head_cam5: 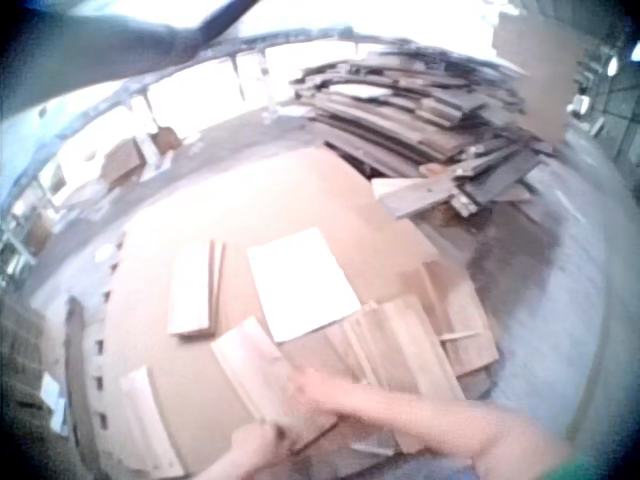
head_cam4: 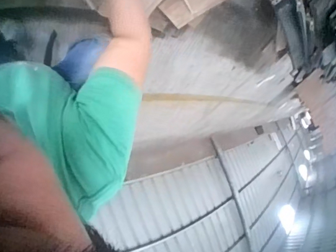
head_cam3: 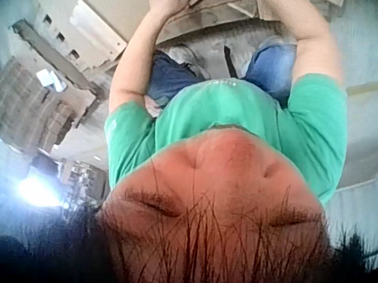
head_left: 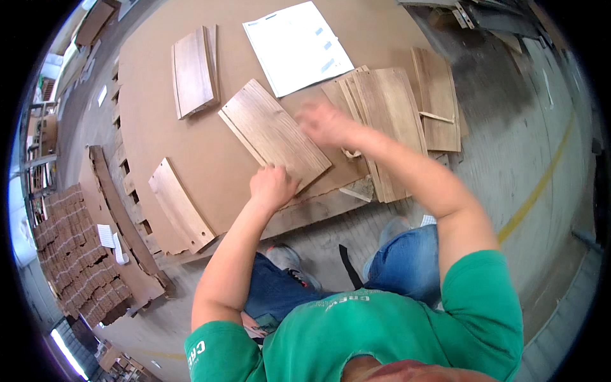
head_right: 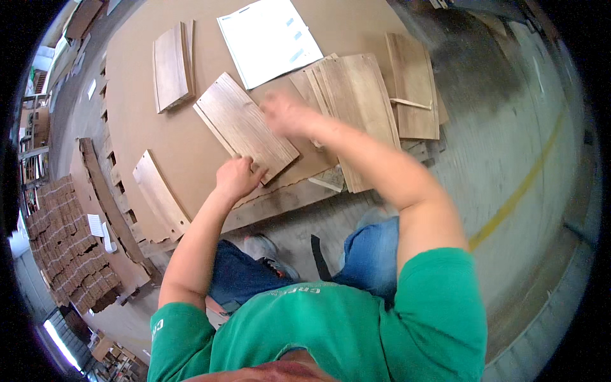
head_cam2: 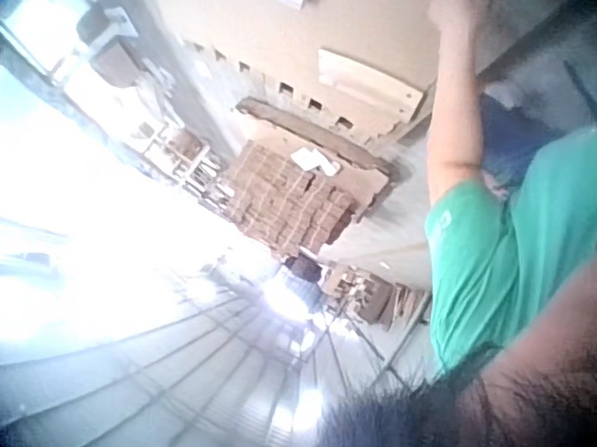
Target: The person sits on the floor and sorts wooden planks by picking them up, inspecting them, and arranging them into separate stacks. They also remove a rubber band from one stack and place the planks on a large cardboard sheet.
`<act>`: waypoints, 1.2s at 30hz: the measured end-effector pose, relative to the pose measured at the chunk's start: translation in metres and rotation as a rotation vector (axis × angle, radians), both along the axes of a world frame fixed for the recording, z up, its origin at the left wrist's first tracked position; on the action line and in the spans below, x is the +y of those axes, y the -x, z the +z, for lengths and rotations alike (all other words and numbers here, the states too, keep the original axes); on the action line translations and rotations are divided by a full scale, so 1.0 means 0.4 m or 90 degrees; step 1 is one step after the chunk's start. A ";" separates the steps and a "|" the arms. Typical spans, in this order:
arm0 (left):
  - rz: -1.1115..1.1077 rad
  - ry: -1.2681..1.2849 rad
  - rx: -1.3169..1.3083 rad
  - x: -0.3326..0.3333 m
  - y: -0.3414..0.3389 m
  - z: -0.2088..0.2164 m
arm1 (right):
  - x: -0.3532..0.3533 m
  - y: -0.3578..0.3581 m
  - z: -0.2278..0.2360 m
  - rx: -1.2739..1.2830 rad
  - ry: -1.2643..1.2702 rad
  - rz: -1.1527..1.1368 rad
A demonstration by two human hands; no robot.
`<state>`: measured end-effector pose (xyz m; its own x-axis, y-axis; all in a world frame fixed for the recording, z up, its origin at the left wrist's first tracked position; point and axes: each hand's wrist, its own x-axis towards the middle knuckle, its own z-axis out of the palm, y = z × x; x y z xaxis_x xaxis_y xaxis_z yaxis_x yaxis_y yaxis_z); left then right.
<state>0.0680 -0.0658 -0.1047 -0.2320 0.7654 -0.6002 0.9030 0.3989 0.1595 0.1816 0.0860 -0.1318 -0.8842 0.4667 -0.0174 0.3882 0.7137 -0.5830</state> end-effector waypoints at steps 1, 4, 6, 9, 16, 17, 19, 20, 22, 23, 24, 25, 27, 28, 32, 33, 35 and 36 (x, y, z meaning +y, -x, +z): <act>0.003 -0.046 -0.016 0.007 -0.005 -0.005 | 0.069 -0.039 0.013 0.036 -0.010 -0.037; 0.019 -0.132 -0.166 0.041 -0.045 0.006 | 0.183 -0.208 0.039 0.148 -0.065 -0.184; 0.122 -0.131 -0.334 0.044 -0.065 -0.013 | 0.215 -0.343 0.041 0.126 -0.098 -0.277; 0.248 -0.100 -0.460 0.030 -0.119 -0.042 | 0.187 -0.525 0.039 0.099 0.103 -0.437; 0.426 -0.008 -0.666 0.030 -0.264 -0.039 | 0.067 -0.690 -0.047 0.149 0.330 -0.667; 0.455 -0.013 -0.690 0.027 -0.281 -0.042 | 0.048 -0.686 -0.034 0.142 0.346 -0.682; 0.494 -0.018 -0.712 0.024 -0.304 -0.045 | 0.020 -0.690 -0.053 0.128 0.305 -0.618; 0.479 -0.022 -0.705 0.027 -0.314 -0.048 | 0.013 -0.692 -0.055 0.119 0.281 -0.584; 0.452 -0.031 -0.690 0.031 -0.325 -0.056 | -0.008 -0.682 -0.056 0.121 0.257 -0.565; 0.442 -0.036 -0.692 0.033 -0.327 -0.057 | -0.018 -0.671 -0.045 0.117 0.238 -0.555; 0.441 -0.028 -0.693 0.032 -0.328 -0.056 | -0.025 -0.661 -0.039 0.113 0.220 -0.545; 0.440 -0.020 -0.694 0.030 -0.330 -0.052 | -0.028 -0.654 -0.038 0.104 0.231 -0.548; 0.441 0.008 -0.719 0.020 -0.337 -0.050 | -0.038 -0.643 -0.039 0.114 0.201 -0.531; 0.428 -0.007 -0.723 0.009 -0.346 -0.067 | -0.044 -0.637 -0.042 0.119 0.186 -0.523; 0.396 0.017 -0.751 -0.005 -0.366 -0.074 | -0.063 -0.626 -0.067 0.142 0.254 -0.551; 0.391 0.022 -0.764 -0.007 -0.371 -0.068 | -0.063 -0.630 -0.080 0.136 0.244 -0.551; 0.375 0.035 -0.783 -0.002 -0.373 -0.056 | -0.063 -0.629 -0.084 0.123 0.236 -0.552; 0.379 0.038 -0.790 0.002 -0.371 -0.046 | -0.063 -0.624 -0.076 0.116 0.238 -0.553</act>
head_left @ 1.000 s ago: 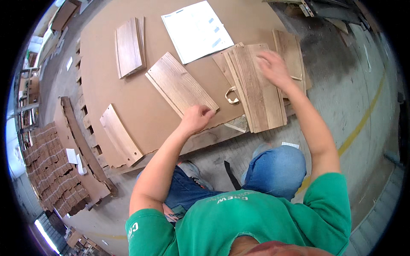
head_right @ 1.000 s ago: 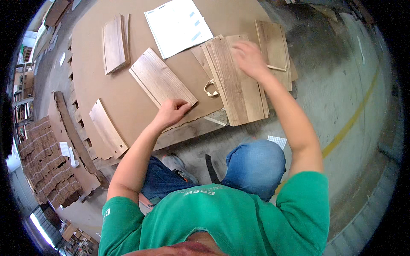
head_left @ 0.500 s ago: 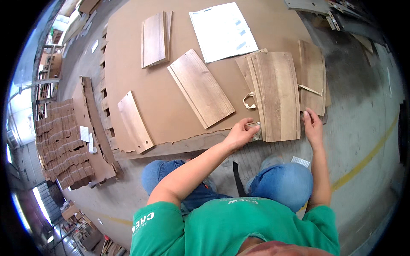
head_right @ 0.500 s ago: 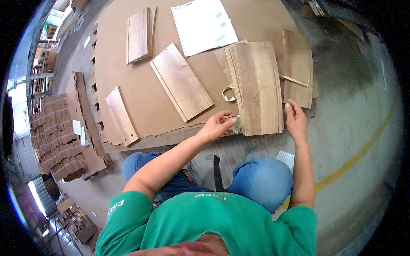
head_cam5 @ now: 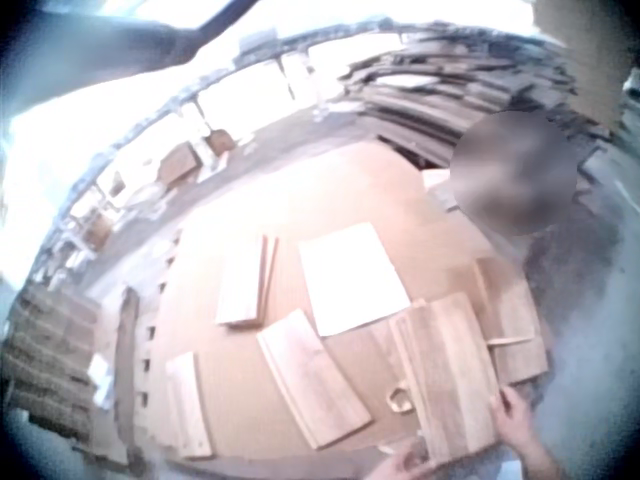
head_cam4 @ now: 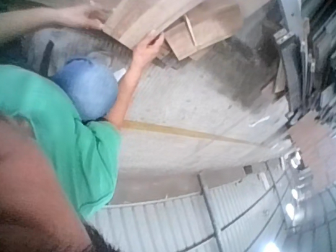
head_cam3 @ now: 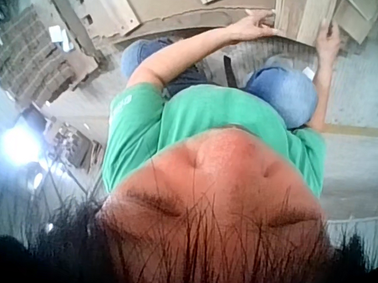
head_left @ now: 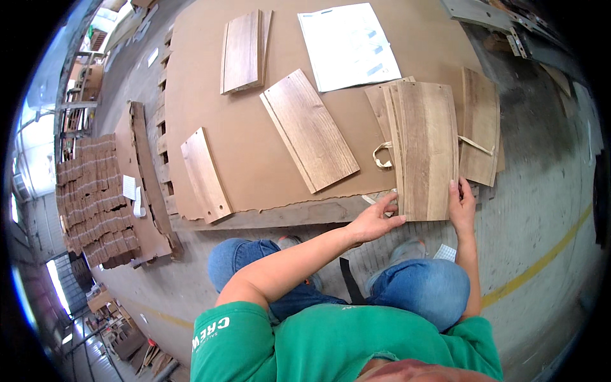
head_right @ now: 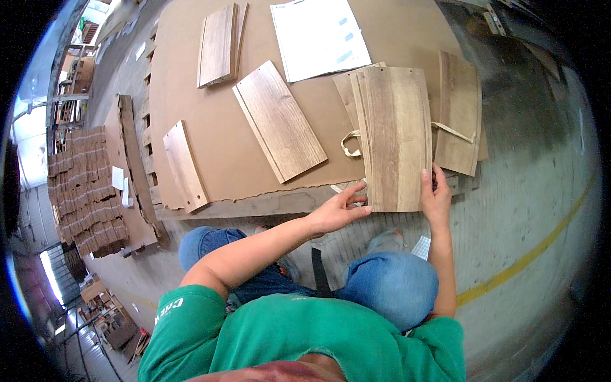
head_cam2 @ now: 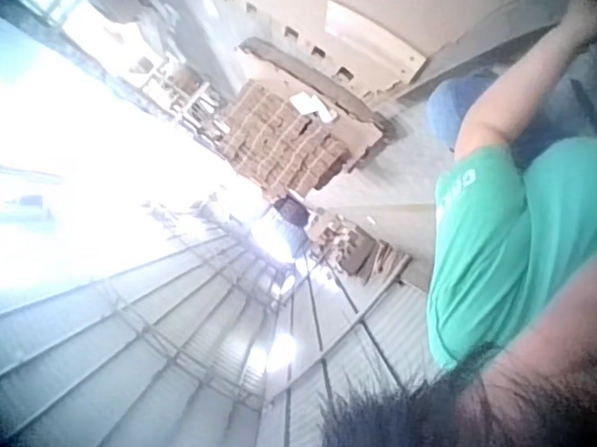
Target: The person sits on the floor and sorts wooden planks by picking them up, inspecting them, and arranging them into separate stacks. They also remove a rubber band from one stack and place the planks on a large cardboard sheet.
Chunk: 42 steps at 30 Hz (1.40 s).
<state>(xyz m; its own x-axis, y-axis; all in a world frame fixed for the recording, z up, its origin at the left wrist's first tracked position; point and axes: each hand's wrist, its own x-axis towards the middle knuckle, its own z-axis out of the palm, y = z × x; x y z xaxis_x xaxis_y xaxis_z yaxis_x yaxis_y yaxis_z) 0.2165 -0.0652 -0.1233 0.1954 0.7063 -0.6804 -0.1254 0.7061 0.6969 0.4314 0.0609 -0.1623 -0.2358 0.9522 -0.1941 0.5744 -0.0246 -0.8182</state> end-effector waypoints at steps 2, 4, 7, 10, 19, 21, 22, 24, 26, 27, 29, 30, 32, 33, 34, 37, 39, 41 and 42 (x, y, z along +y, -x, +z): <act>0.004 0.005 -0.017 0.007 0.004 0.018 | 0.002 0.008 0.014 -0.009 0.014 0.003; 0.008 0.002 -0.010 0.007 0.006 0.010 | 0.003 0.013 0.021 -0.015 0.032 0.008; 0.023 -0.010 -0.018 0.007 0.001 -0.002 | 0.000 0.010 0.005 -0.037 -0.003 0.002; 0.029 -0.013 -0.040 0.017 0.004 0.014 | -0.002 0.014 -0.004 -0.044 -0.033 0.009; 0.007 0.001 -0.044 0.035 0.017 0.009 | -0.002 0.010 -0.039 -0.112 -0.095 0.038; 0.015 0.003 -0.048 0.029 0.012 -0.014 | -0.004 0.001 -0.051 -0.117 -0.090 0.034; 0.020 0.009 -0.045 0.028 0.008 -0.023 | -0.004 -0.002 -0.055 -0.119 -0.088 0.033; 0.026 0.014 -0.044 0.030 0.007 -0.030 | -0.004 -0.003 -0.056 -0.121 -0.095 0.037; 0.032 0.010 -0.049 0.034 0.007 -0.031 | -0.004 -0.006 -0.061 -0.127 -0.103 0.041; 0.031 0.009 -0.052 0.036 0.008 -0.029 | -0.004 -0.010 -0.067 -0.131 -0.109 0.044; 0.031 0.008 -0.058 0.040 0.014 -0.020 | -0.003 -0.011 -0.068 -0.136 -0.118 0.052; 0.030 0.009 -0.051 0.042 0.016 -0.016 | -0.003 -0.008 -0.064 -0.137 -0.122 0.057; 0.026 0.011 -0.040 0.050 0.018 -0.007 | -0.002 -0.005 -0.060 -0.140 -0.128 0.063; 0.024 0.021 -0.038 0.055 0.021 0.002 | -0.002 -0.005 -0.058 -0.142 -0.130 0.062; 0.022 0.031 -0.036 0.061 0.024 0.013 | -0.002 -0.006 -0.058 -0.144 -0.131 0.061; 0.025 0.031 -0.026 0.054 0.018 -0.008 | -0.002 -0.013 -0.070 -0.144 -0.137 0.061; 0.021 0.029 -0.023 0.057 0.017 -0.008 | -0.003 -0.016 -0.077 -0.136 -0.131 0.054; 0.013 0.036 -0.022 0.061 0.021 0.000 | -0.002 -0.015 -0.075 -0.129 -0.128 0.054; 0.014 0.030 -0.012 0.059 0.020 -0.005 | -0.002 -0.011 -0.070 -0.126 -0.128 0.057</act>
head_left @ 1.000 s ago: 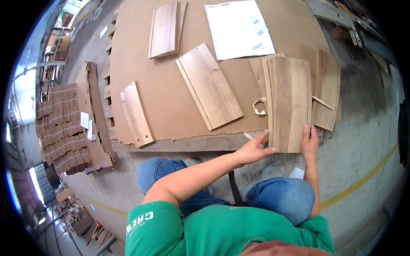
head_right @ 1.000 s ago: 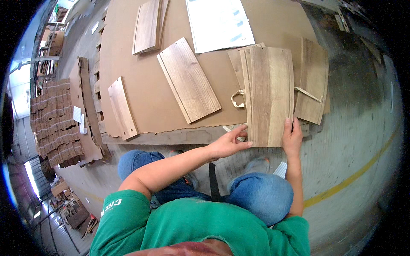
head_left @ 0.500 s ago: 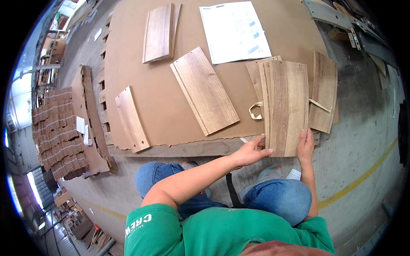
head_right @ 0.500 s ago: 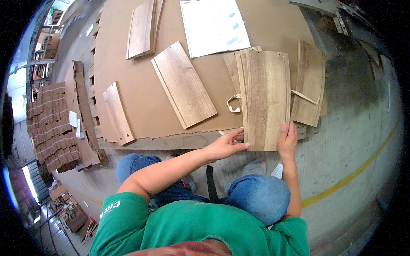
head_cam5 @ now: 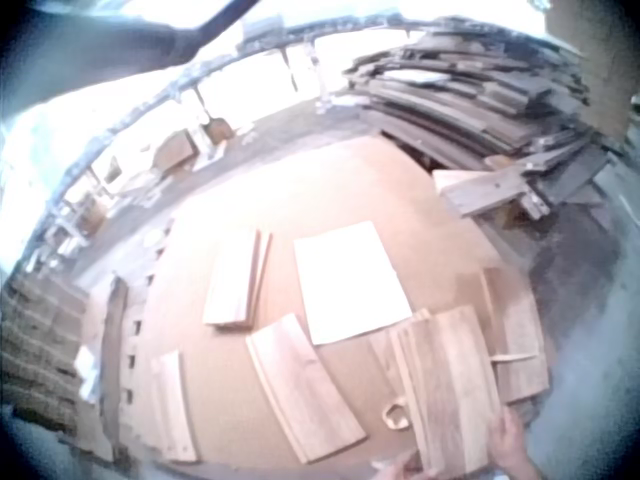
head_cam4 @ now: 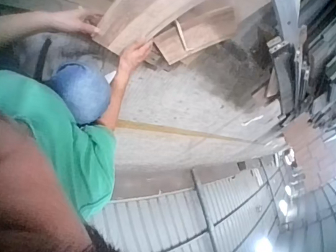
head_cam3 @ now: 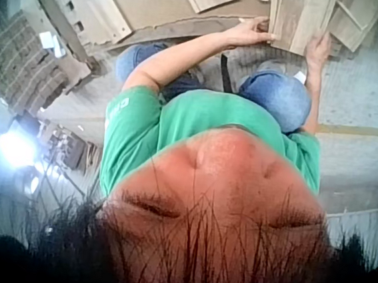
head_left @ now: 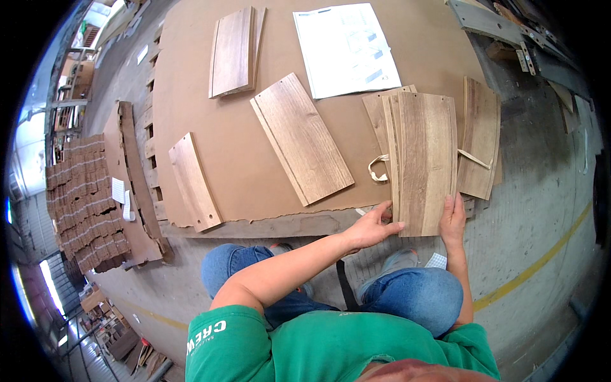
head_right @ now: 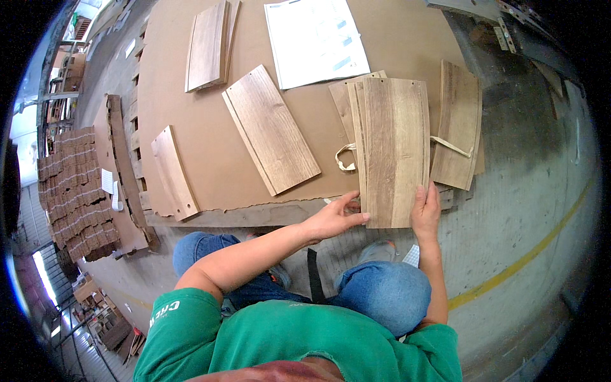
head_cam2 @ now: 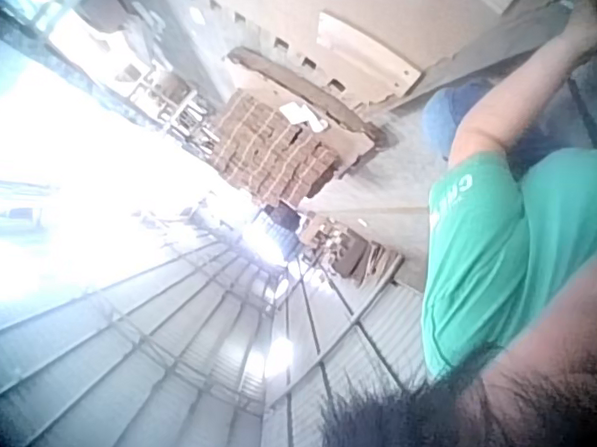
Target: The person sits on the floor and sorts wooden planks by picking them up, inspecting them, and arranging them into separate stacks. They also remove a rubber band from one stack and place the planks on a large cardboard sheet.
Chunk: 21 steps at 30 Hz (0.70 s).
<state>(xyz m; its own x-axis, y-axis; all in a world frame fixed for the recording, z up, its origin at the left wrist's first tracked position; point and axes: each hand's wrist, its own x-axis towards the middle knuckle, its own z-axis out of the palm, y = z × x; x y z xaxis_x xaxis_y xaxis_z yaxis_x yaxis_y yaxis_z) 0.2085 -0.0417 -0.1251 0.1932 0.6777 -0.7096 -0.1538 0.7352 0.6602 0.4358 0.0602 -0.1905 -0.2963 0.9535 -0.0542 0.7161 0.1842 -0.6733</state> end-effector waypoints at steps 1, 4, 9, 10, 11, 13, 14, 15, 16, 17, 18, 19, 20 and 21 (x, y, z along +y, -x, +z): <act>0.001 -0.006 0.011 -0.004 -0.002 -0.009 | 0.000 0.003 0.003 0.003 0.001 0.003; 0.004 -0.007 0.004 -0.003 -0.001 -0.009 | -0.001 0.003 0.002 0.007 0.003 0.003; 0.036 -0.022 -0.028 -0.009 -0.007 -0.030 | -0.005 -0.005 -0.004 -0.001 -0.008 0.005; 0.049 -0.028 -0.038 -0.008 -0.006 -0.033 | -0.006 -0.004 -0.005 0.000 -0.010 0.004; 0.056 -0.034 -0.053 -0.005 -0.007 -0.035 | -0.003 -0.005 -0.003 -0.003 -0.018 0.010; 0.061 -0.045 -0.039 -0.014 -0.012 -0.063 | -0.007 -0.005 0.000 -0.018 -0.028 0.020; 0.062 -0.054 -0.031 -0.010 -0.011 -0.073 | -0.006 -0.003 0.001 -0.013 -0.032 0.020; 0.078 -0.054 -0.063 0.000 -0.008 -0.061 | -0.005 0.001 0.002 -0.007 -0.037 0.019; 0.083 -0.055 -0.066 -0.004 -0.014 -0.076 | -0.004 0.003 0.006 -0.001 -0.041 0.019; 0.073 -0.042 -0.060 0.006 -0.012 -0.055 | 0.001 0.005 0.018 0.018 -0.011 0.018; 0.062 -0.030 -0.054 0.015 -0.009 -0.032 | 0.004 0.005 0.027 0.021 0.014 0.018; 0.057 -0.028 -0.059 0.016 -0.011 -0.027 | 0.007 0.002 0.034 0.024 0.039 0.018; 0.054 -0.028 -0.063 0.018 -0.012 -0.023 | 0.013 -0.002 0.041 0.028 0.064 0.019; 0.050 -0.027 -0.067 0.019 -0.015 -0.019 | 0.014 -0.002 0.040 0.022 0.027 0.026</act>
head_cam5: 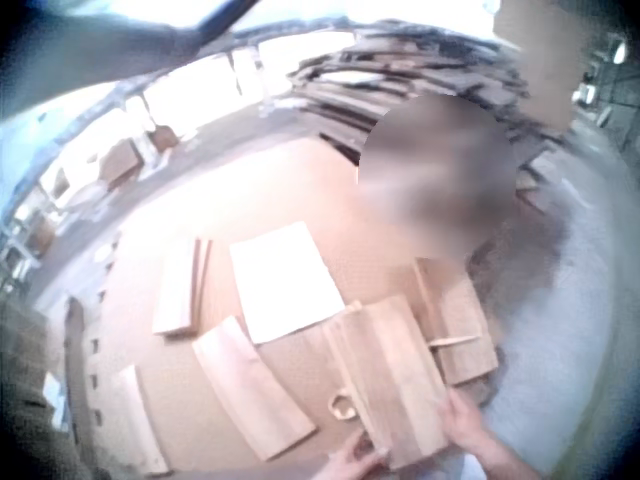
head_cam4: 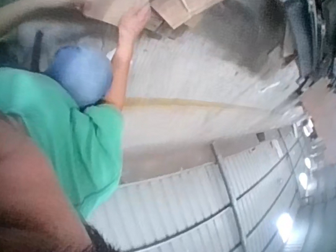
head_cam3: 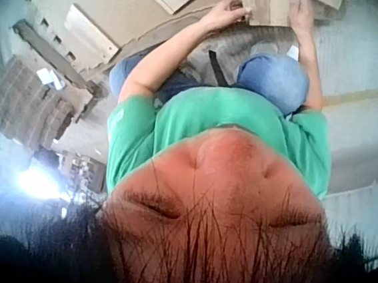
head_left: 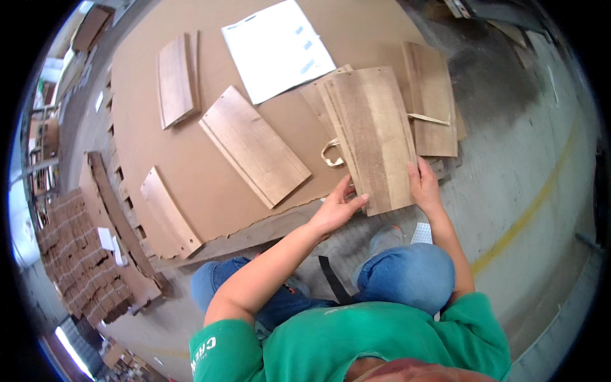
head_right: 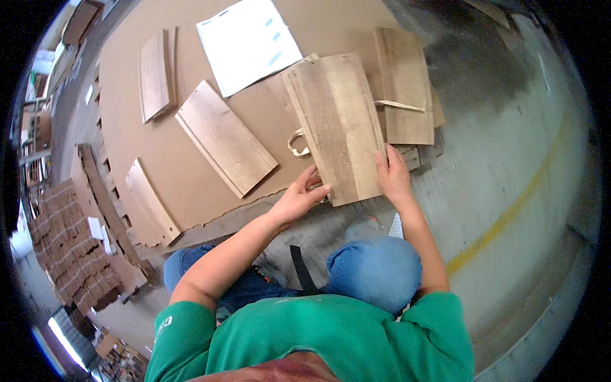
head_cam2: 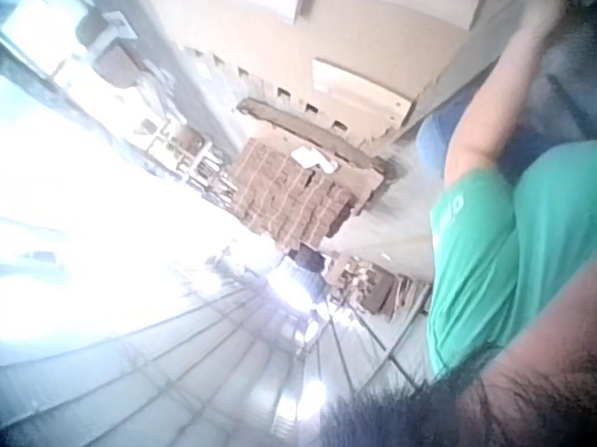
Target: The person sits on the floor and sorts wooden planks by picking them up, inspecting them, and arranging them into separate stacks. They also remove a rubber band from one stack and place the planks on a large cardboard sheet.
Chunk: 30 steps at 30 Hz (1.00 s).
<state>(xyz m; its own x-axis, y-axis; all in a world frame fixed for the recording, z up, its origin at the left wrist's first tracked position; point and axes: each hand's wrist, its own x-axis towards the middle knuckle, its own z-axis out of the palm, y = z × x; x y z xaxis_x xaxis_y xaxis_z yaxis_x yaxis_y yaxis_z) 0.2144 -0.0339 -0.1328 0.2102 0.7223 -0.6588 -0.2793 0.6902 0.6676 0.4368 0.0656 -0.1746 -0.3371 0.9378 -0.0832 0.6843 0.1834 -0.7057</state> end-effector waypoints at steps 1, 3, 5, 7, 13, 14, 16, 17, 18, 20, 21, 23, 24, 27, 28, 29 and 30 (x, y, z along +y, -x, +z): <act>-0.001 -0.003 0.004 -0.001 -0.003 0.002 | -0.003 -0.005 0.012 0.042 0.052 -0.012; -0.003 -0.010 0.010 -0.011 -0.009 -0.001 | -0.006 0.006 0.069 0.129 0.152 -0.036; -0.010 -0.017 0.022 -0.017 -0.009 -0.002 | -0.009 -0.038 0.020 0.128 0.208 -0.077; -0.011 0.010 0.030 -0.021 -0.011 -0.001 | -0.011 -0.065 0.019 0.144 0.257 -0.090; -0.014 0.035 0.045 -0.038 -0.010 -0.013 | -0.018 -0.047 0.062 0.275 0.338 -0.138; -0.013 0.036 0.038 -0.039 -0.010 -0.008 | -0.017 -0.044 0.066 0.273 0.344 -0.140; -0.001 0.042 0.048 -0.035 -0.011 0.010 | -0.014 -0.037 0.071 0.266 0.356 -0.142; 0.006 0.048 0.052 -0.038 -0.011 0.016 | -0.014 -0.036 0.068 0.207 0.329 -0.131; -0.001 0.041 0.053 -0.041 -0.010 0.014 | -0.011 -0.036 0.061 0.148 0.301 -0.118; -0.011 0.029 0.057 -0.042 -0.006 0.008 | -0.007 -0.037 0.042 0.029 0.235 -0.106; -0.015 0.026 0.063 -0.040 -0.006 0.008 | -0.006 -0.040 0.027 -0.032 0.197 -0.106; -0.017 0.022 0.076 -0.038 -0.009 0.007 | -0.007 -0.052 0.014 -0.027 0.184 -0.102; -0.001 -0.006 0.108 -0.043 -0.011 -0.002 | -0.007 -0.061 0.012 0.038 0.212 -0.098; -0.001 -0.032 0.193 -0.040 -0.018 0.020 | -0.011 -0.051 0.054 0.205 0.332 -0.132; 0.022 -0.036 0.197 -0.039 -0.021 0.029 | -0.011 -0.050 0.069 0.239 0.384 -0.151; 0.044 -0.044 0.203 -0.034 -0.023 0.039 | -0.008 -0.048 0.084 0.274 0.431 -0.170; 0.066 -0.052 0.209 -0.028 -0.022 0.050 | -0.008 -0.045 0.099 0.291 0.446 -0.179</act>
